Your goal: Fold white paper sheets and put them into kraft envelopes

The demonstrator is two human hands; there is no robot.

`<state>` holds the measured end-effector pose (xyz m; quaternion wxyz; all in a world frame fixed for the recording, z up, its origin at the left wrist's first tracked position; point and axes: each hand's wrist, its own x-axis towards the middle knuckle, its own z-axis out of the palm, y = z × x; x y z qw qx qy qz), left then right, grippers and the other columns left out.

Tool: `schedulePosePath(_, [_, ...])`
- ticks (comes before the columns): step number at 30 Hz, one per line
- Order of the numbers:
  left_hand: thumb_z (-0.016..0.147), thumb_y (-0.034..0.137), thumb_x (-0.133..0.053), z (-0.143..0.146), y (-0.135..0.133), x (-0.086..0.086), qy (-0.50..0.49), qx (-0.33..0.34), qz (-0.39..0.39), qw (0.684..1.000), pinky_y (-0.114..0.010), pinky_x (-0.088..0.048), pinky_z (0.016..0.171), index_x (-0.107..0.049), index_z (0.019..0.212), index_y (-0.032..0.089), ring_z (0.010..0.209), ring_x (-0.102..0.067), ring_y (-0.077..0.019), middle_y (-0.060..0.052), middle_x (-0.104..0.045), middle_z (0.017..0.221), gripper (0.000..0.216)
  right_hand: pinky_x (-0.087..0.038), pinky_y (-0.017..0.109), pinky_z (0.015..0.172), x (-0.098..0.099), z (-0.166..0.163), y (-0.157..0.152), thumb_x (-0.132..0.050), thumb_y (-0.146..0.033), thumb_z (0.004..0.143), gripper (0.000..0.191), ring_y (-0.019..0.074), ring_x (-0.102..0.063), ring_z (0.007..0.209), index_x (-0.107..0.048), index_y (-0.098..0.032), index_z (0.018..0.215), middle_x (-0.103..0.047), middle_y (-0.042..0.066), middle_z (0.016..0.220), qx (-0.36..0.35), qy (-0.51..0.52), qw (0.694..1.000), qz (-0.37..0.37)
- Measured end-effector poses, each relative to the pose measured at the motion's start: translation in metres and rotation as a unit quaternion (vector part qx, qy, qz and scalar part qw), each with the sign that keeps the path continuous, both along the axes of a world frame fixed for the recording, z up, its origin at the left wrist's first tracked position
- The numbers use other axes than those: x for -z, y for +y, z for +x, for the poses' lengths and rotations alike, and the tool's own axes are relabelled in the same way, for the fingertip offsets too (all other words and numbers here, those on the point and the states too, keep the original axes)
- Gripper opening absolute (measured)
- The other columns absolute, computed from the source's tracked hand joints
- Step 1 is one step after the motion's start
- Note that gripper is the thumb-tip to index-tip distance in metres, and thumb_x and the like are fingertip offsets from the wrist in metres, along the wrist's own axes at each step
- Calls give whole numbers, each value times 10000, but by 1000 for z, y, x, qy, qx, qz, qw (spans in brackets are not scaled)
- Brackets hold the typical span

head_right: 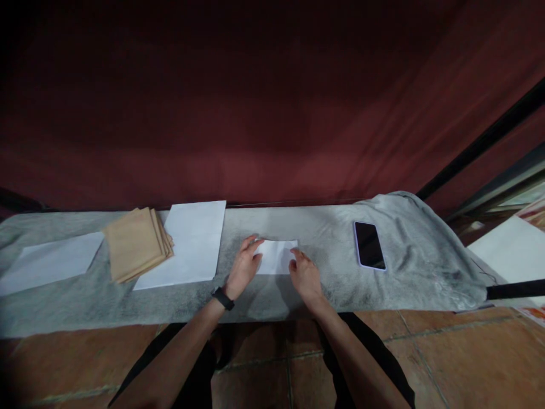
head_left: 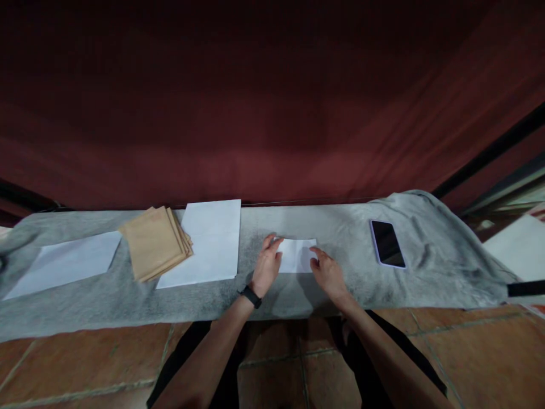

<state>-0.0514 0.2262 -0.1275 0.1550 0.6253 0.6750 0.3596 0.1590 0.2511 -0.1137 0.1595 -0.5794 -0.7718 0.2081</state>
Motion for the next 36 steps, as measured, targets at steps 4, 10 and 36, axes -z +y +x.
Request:
schedulePosePath(4, [859, -1, -557, 2, -3, 0, 6, -13, -5, 1000, -447, -461, 1182, -648, 1311, 198, 1334, -578, -263, -120, -537, 1457, 502, -540, 336, 968, -1, 2, 1, -471, -150, 972, 408, 247, -728, 1091, -645, -161, 1341, -742, 113, 1258, -13, 1, 1000, 3])
schedulePosePath(10, [895, 14, -513, 8, -9, -9, 66, -6, -26, 997, -420, -483, 1154, -610, 1346, 161, 1316, -591, -253, -156, -494, 1502, 484, -532, 311, 925, 4, 3, 2, -469, -142, 966, 398, 232, -732, 1037, -669, -171, 1308, -757, 101, 1213, -14, -1, 1000, 21])
schedulePosePath(36, [1036, 318, -385, 47, -39, 8, 295, 44, -32, 954, -479, -243, 1286, -354, 1577, 98, 1570, -237, -264, -149, -328, 1668, 585, -278, 485, 1241, 36, -17, -21, -295, -315, 1088, 546, 274, -313, 1542, -419, -61, 1555, -376, 192, 1630, -130, -123, 962, 206])
